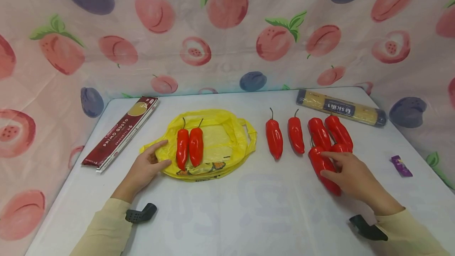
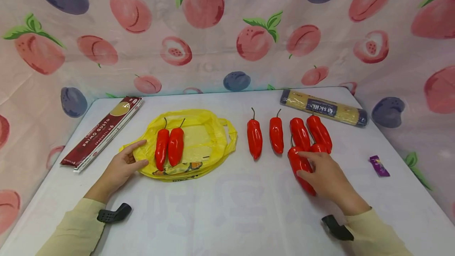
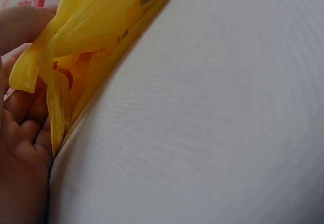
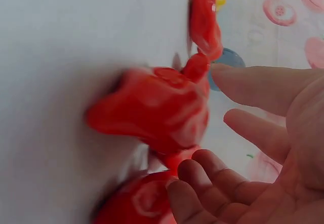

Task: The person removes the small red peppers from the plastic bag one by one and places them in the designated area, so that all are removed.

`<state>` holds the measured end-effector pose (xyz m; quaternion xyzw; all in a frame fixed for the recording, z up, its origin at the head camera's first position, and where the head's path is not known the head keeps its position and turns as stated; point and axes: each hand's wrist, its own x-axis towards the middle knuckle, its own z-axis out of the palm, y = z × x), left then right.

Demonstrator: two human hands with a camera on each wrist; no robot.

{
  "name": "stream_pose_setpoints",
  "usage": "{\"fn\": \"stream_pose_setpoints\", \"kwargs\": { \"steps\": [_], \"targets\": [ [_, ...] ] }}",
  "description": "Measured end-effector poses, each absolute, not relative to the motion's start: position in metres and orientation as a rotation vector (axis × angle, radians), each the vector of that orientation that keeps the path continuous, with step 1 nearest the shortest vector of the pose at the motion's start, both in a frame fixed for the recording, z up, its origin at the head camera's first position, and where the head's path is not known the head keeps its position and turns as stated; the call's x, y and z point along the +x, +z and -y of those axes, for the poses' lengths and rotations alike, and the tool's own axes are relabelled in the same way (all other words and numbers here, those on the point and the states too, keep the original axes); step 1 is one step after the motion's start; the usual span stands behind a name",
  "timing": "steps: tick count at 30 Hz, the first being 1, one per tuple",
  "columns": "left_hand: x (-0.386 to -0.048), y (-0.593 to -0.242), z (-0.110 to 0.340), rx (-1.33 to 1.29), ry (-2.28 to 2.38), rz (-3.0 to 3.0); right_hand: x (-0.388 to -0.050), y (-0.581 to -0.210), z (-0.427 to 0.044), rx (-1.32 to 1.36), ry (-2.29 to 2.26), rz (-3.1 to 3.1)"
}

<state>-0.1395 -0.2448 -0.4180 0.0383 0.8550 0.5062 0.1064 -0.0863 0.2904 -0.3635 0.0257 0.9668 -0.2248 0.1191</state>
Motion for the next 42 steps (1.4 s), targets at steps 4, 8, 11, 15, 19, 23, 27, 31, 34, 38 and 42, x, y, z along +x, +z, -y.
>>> {"fn": "stream_pose_setpoints", "kwargs": {
  "steps": [4, 8, 11, 15, 19, 23, 27, 31, 34, 38, 42],
  "targets": [
    [-0.139, -0.417, 0.245, 0.110, 1.491, -2.517, -0.091, -0.356, -0.288, 0.048, -0.675, -2.858],
    [-0.138, -0.416, 0.246, 0.106, 1.490, -2.516, -0.104, -0.347, -0.281, 0.024, -0.699, -2.866],
    [-0.138, -0.417, 0.246, 0.105, 1.491, -2.517, -0.116, -0.344, -0.272, 0.000, -0.692, -2.875],
    [-0.139, -0.418, 0.246, 0.108, 1.504, -2.508, -0.132, -0.343, -0.258, -0.049, -0.669, -2.890],
    [-0.139, -0.419, 0.246, 0.110, 1.513, -2.501, -0.148, -0.343, -0.251, -0.089, -0.663, -2.874],
    [-0.139, -0.420, 0.247, 0.108, 1.511, -2.501, -0.162, -0.344, -0.249, -0.092, -0.672, -2.826],
    [-0.139, -0.420, 0.246, 0.104, 1.505, -2.502, -0.173, -0.348, -0.250, -0.093, -0.647, -2.799],
    [-0.139, -0.419, 0.245, 0.089, 1.499, -2.503, -0.179, -0.352, -0.251, -0.095, -0.620, -2.780],
    [-0.139, -0.418, 0.245, 0.076, 1.494, -2.502, -0.181, -0.354, -0.251, -0.085, -0.616, -2.761],
    [-0.139, -0.418, 0.244, 0.074, 1.497, -2.499, -0.184, -0.355, -0.252, -0.082, -0.603, -2.751],
    [-0.140, -0.418, 0.244, 0.080, 1.503, -2.495, -0.185, -0.356, -0.251, -0.083, -0.585, -2.750]
  ]
}}
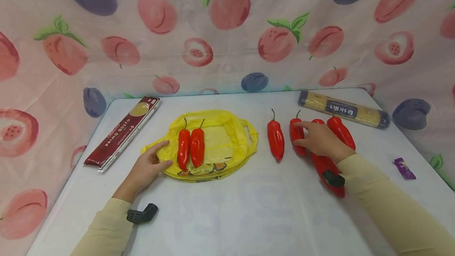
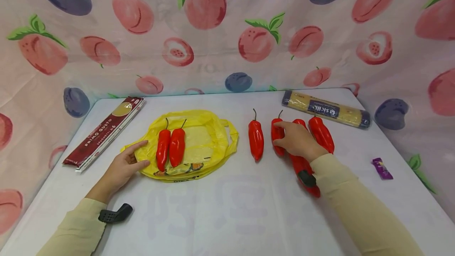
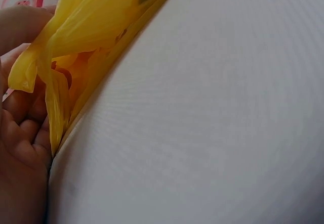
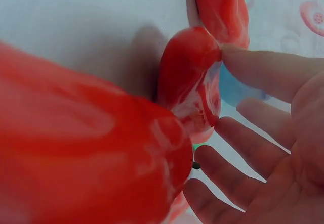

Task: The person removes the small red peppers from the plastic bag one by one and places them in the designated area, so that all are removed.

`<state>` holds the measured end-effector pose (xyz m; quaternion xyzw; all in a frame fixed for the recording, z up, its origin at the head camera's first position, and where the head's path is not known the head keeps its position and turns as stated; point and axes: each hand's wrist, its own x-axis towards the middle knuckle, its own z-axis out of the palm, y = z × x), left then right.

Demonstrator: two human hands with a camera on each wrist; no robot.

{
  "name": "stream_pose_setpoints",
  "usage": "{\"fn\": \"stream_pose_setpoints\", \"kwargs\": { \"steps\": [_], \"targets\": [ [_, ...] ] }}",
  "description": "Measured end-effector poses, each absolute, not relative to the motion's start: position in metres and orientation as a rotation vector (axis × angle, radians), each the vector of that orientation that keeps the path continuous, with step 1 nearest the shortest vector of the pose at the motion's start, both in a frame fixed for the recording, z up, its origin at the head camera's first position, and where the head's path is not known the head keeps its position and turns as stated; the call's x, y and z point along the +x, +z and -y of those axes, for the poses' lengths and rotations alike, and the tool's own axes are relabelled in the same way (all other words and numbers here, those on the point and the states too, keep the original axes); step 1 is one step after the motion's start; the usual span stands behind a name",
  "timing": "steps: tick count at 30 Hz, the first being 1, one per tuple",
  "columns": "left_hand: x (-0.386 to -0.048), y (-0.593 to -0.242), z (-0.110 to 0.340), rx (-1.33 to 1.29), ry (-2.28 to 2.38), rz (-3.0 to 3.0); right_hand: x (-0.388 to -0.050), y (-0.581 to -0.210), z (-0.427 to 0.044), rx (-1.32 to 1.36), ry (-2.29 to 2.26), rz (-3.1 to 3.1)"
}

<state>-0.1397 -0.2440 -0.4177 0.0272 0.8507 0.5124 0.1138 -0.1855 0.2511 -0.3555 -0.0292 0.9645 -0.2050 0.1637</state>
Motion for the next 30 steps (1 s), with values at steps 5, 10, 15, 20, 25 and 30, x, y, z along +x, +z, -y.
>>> {"fn": "stream_pose_setpoints", "kwargs": {
  "steps": [5, 10, 15, 20, 25, 30],
  "targets": [
    [-0.140, -0.418, 0.244, 0.089, 1.503, -2.495, -0.184, -0.356, -0.251, -0.076, -0.575, -2.754],
    [-0.140, -0.418, 0.245, 0.089, 1.502, -2.496, -0.182, -0.354, -0.254, -0.098, -0.576, -2.762],
    [-0.140, -0.417, 0.245, 0.091, 1.500, -2.498, -0.178, -0.346, -0.254, -0.100, -0.588, -2.769],
    [-0.139, -0.417, 0.245, 0.095, 1.505, -2.499, -0.174, -0.330, -0.247, -0.156, -0.601, -2.810],
    [-0.139, -0.418, 0.245, 0.094, 1.499, -2.504, -0.171, -0.315, -0.229, -0.244, -0.626, -2.820],
    [-0.139, -0.419, 0.245, 0.092, 1.490, -2.512, -0.170, -0.309, -0.206, -0.266, -0.664, -2.816]
  ]
}}
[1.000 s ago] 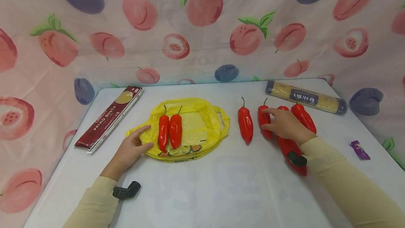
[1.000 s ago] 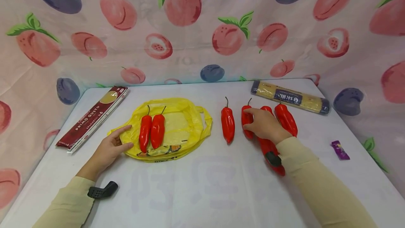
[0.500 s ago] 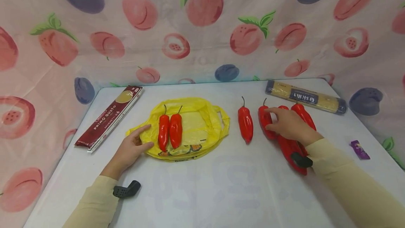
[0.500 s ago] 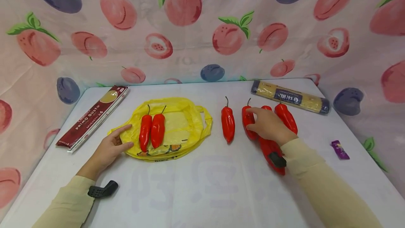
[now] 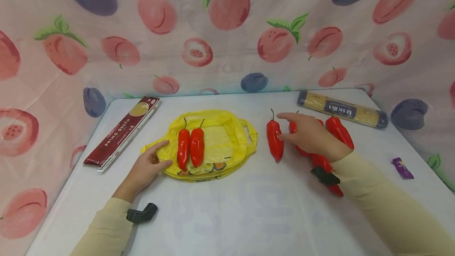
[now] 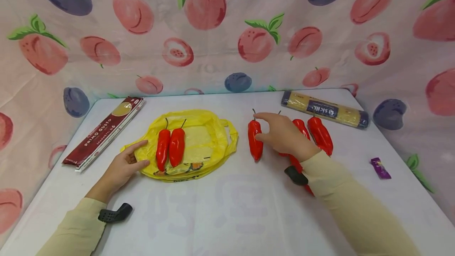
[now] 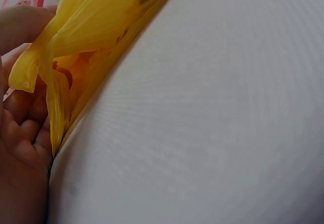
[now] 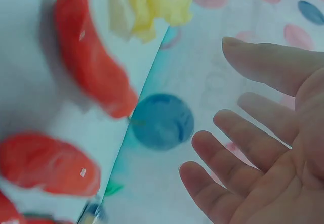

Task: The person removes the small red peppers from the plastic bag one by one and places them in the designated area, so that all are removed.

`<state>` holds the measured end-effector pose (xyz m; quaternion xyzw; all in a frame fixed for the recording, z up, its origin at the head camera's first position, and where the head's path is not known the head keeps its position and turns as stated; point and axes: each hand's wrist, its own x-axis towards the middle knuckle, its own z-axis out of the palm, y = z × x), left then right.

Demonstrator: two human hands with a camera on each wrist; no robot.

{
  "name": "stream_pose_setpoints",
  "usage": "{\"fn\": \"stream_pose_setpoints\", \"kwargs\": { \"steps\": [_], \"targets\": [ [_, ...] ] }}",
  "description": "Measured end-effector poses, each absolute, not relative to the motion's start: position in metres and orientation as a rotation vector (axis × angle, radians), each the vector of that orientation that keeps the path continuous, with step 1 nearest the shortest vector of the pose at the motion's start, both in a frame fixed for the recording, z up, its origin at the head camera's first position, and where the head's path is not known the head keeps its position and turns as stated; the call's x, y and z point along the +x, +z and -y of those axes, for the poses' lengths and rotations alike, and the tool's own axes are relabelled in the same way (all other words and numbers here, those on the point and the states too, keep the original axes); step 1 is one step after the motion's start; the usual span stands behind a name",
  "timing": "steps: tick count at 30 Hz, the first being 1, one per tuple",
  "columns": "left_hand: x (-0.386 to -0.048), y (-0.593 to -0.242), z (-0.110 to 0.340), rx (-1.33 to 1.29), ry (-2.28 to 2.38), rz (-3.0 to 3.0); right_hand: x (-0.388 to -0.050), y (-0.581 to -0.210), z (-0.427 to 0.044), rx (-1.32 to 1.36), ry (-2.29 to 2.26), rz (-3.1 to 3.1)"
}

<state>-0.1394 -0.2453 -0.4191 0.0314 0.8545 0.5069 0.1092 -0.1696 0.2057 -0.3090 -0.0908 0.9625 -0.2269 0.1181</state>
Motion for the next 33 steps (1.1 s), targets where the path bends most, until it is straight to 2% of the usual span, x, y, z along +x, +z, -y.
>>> {"fn": "stream_pose_setpoints", "kwargs": {
  "steps": [16, 33],
  "targets": [
    [-0.140, -0.423, 0.246, 0.087, 1.489, -2.516, -0.174, -0.328, -0.128, -0.540, -0.890, -2.707],
    [-0.140, -0.422, 0.247, 0.078, 1.475, -2.515, -0.181, -0.362, -0.052, -0.601, -0.927, -2.592]
  ]
}}
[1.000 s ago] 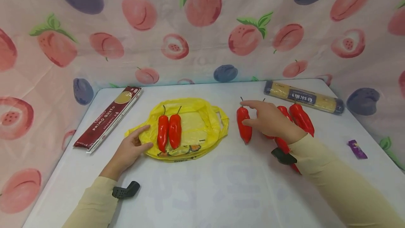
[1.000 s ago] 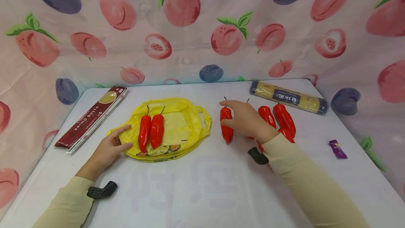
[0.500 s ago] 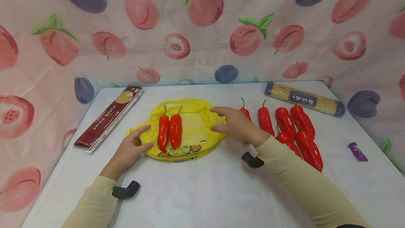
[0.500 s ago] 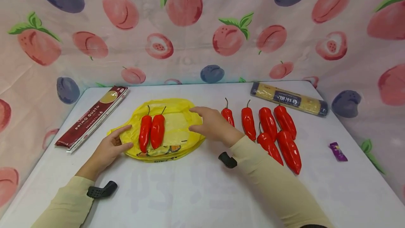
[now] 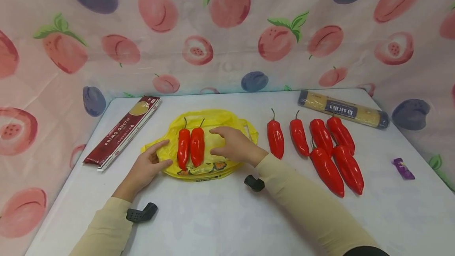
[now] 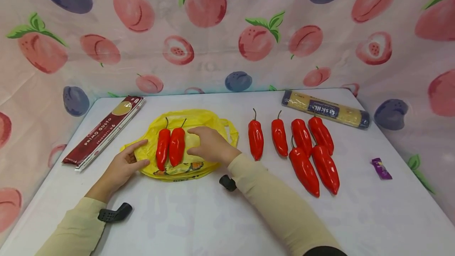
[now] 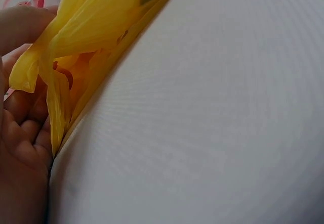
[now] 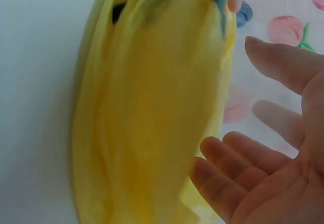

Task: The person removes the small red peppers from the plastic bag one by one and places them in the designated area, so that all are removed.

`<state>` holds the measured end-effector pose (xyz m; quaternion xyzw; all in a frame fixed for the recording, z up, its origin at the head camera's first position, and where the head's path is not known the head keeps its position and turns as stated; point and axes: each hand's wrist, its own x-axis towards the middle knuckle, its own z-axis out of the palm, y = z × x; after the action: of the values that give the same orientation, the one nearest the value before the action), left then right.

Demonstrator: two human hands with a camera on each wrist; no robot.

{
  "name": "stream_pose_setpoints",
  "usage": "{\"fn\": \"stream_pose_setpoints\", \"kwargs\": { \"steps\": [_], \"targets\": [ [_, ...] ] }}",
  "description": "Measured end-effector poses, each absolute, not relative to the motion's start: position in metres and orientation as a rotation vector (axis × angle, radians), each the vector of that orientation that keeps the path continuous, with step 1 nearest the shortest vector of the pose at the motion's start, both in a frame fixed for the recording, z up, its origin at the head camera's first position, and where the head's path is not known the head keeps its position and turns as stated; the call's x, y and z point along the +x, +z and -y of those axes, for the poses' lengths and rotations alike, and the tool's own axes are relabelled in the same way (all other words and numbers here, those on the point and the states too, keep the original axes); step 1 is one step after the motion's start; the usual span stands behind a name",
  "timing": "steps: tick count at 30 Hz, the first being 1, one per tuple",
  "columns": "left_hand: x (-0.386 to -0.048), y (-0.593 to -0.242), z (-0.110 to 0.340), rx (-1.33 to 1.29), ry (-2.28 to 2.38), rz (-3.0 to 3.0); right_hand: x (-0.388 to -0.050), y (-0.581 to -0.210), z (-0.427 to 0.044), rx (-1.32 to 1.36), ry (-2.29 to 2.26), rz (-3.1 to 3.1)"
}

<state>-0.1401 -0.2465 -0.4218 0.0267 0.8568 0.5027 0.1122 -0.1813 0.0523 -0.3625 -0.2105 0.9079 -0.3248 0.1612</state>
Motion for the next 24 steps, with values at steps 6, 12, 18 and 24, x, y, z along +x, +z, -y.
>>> {"fn": "stream_pose_setpoints", "kwargs": {
  "steps": [6, 12, 18, 24],
  "targets": [
    [-0.140, -0.424, 0.247, 0.071, 1.480, -2.513, -0.185, -0.374, -0.034, -0.636, -0.878, -2.577],
    [-0.140, -0.423, 0.247, 0.079, 1.483, -2.516, -0.186, -0.381, -0.021, -0.609, -0.868, -2.570],
    [-0.141, -0.423, 0.247, 0.083, 1.503, -2.503, -0.187, -0.384, -0.009, -0.611, -0.832, -2.592],
    [-0.141, -0.424, 0.247, 0.080, 1.501, -2.504, -0.188, -0.387, 0.002, -0.626, -0.784, -2.626]
  ]
}}
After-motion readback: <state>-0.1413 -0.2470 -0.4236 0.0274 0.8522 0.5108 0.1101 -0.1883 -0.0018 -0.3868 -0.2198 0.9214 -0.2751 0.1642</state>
